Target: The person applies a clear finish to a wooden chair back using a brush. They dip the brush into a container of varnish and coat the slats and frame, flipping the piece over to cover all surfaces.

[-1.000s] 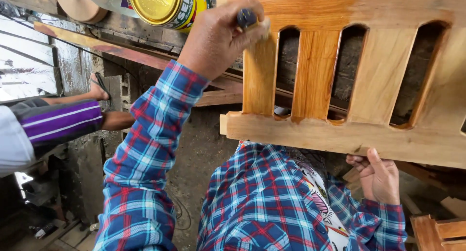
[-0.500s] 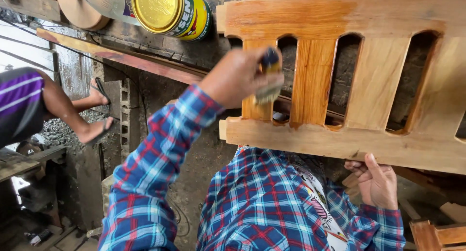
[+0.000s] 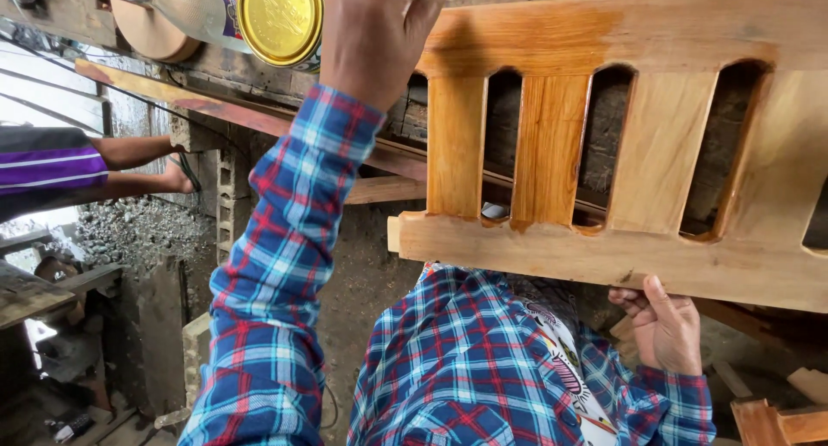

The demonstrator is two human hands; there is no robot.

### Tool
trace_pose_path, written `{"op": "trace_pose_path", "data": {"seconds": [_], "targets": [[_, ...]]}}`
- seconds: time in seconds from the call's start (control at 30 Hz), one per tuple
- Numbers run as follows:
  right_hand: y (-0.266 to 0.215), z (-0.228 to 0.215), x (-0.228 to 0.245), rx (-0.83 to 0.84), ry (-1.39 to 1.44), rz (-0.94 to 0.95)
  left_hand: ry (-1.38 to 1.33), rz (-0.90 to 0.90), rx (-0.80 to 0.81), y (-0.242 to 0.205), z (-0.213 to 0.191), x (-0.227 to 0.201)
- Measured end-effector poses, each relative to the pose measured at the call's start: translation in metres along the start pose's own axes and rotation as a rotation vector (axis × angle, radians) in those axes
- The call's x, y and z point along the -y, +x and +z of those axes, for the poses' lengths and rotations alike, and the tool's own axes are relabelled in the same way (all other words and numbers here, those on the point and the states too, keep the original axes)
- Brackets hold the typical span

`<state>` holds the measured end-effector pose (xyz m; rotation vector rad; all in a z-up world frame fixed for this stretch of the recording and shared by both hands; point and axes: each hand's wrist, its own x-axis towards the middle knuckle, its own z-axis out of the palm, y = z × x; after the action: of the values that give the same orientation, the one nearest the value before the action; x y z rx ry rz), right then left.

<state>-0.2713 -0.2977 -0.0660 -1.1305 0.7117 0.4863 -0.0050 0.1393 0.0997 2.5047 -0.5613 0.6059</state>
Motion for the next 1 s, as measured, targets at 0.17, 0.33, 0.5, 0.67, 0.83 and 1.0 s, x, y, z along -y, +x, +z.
{"op": "trace_pose_path", "data": {"seconds": [0.17, 0.33, 0.5, 0.67, 0.83, 1.0], "targets": [[-0.001, 0.002, 0.003, 0.025, 0.001, 0.004, 0.357, -0.264, 0.032, -0.035, 0.030, -0.004], [0.001, -0.002, -0.001, -0.012, 0.022, 0.019, 0.332, -0.313, 0.121, -0.035, 0.102, -0.052], [-0.001, 0.001, 0.002, 0.012, 0.063, 0.005, 0.000, -0.233, 0.165, -0.012, 0.146, -0.111], [0.003, -0.003, -0.001, -0.017, 0.027, 0.043, -0.303, -0.438, -0.158, -0.009, 0.131, -0.077], [0.000, -0.001, 0.001, -0.015, 0.030, 0.051, -0.077, -0.473, -0.180, -0.018, 0.061, -0.014], [-0.002, 0.008, 0.009, -0.022, 0.047, 0.067, 0.118, -0.382, -0.189, -0.014, 0.054, -0.017]]}}
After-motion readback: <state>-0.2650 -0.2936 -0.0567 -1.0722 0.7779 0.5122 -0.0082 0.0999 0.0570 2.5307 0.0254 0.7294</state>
